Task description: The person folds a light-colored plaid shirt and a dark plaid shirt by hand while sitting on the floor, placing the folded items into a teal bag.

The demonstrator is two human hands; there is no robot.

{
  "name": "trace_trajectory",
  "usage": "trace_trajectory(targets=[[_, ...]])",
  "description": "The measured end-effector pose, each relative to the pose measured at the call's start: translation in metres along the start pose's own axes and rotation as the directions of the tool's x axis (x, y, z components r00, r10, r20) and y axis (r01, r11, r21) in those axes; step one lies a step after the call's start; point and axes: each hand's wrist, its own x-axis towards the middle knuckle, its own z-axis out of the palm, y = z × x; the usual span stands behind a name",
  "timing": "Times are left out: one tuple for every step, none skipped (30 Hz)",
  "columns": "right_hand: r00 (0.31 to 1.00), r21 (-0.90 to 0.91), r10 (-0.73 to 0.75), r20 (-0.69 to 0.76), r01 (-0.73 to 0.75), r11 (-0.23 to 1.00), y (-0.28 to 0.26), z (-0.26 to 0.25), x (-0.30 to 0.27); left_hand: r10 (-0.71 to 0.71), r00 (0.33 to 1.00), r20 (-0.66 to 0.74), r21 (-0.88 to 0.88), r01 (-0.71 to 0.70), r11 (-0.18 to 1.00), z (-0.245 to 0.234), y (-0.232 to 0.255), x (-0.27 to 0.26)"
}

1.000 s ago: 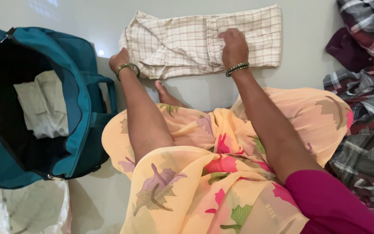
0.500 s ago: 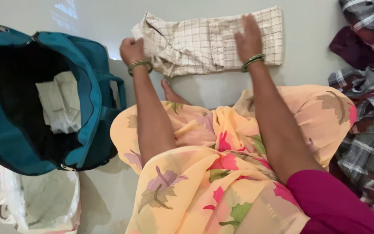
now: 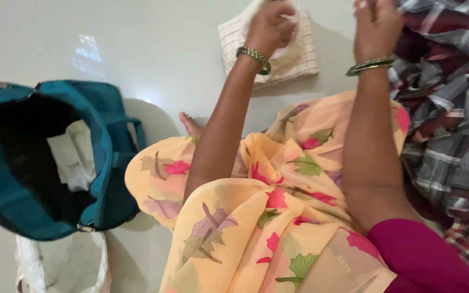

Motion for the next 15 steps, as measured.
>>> trace_trajectory(targets=[[0.999,0.028,0.033,-0.012,-0.032,0.999,0.002,0.004,-0.003,0.133,0.991,-0.013,0.147,-0.13,0.981,0.005,0.001,0.009],[0.997,0.055,0.072,-0.018,-0.071,0.996,0.005,0.006,-0.008,0.259,0.966,-0.008,0.288,-0.246,0.926,0.007,-0.001,0.019],[0.995,0.008,0.098,-0.009,-0.098,0.995,0.008,0.008,-0.009,0.379,0.925,0.018,0.421,-0.351,0.837,0.006,-0.004,0.029],[0.993,-0.037,0.121,-0.003,-0.121,0.992,0.012,0.009,-0.008,0.313,0.949,-0.044,0.471,-0.256,0.844,-0.002,-0.006,0.035],[0.989,-0.082,0.145,0.003,-0.145,0.986,0.015,0.007,-0.008,0.246,0.963,-0.109,0.515,-0.157,0.842,-0.017,-0.006,0.038],[0.988,-0.167,0.134,0.077,-0.119,0.979,0.017,0.006,-0.008,0.296,0.944,-0.147,0.611,-0.149,0.778,-0.036,-0.006,0.037],[0.98,-0.248,0.128,0.152,-0.088,0.965,0.019,0.006,-0.009,0.349,0.92,-0.179,0.698,-0.132,0.704,-0.055,-0.007,0.032],[0.965,-0.321,0.123,0.231,-0.044,0.946,0.018,0.009,-0.009,0.351,0.918,-0.185,0.756,-0.096,0.647,-0.072,-0.009,0.023],[0.925,-0.448,0.197,0.324,-0.033,0.893,0.016,0.017,-0.011,0.353,0.916,-0.19,0.808,-0.059,0.586,-0.085,-0.013,0.015],[0.871,-0.566,0.282,0.402,-0.006,0.824,0.013,0.025,-0.014,0.305,0.94,-0.156,0.864,-0.019,0.503,-0.093,-0.021,0.009],[0.753,-0.637,0.479,0.451,-0.105,0.764,0.008,0.036,-0.019,0.251,0.96,-0.127,0.911,0.013,0.411,-0.098,-0.031,0.004],[0.596,-0.71,0.65,0.472,-0.179,0.681,0.003,0.05,-0.023,0.192,0.98,-0.054,0.949,-0.009,0.315,-0.102,-0.044,-0.006],[0.543,-0.688,0.584,0.604,-0.014,0.726,-0.003,0.064,-0.029,0.125,0.992,0.013,0.975,-0.04,0.217,-0.104,-0.057,-0.012],[0.463,-0.634,0.514,0.722,0.147,0.759,-0.007,0.077,-0.035,0.242,0.966,0.088,0.982,-0.124,0.139,-0.103,-0.07,-0.018],[0.339,-0.627,0.553,0.761,0.166,0.761,-0.011,0.094,-0.043,0.349,0.922,0.169,0.979,-0.199,0.051,-0.101,-0.082,-0.023]])
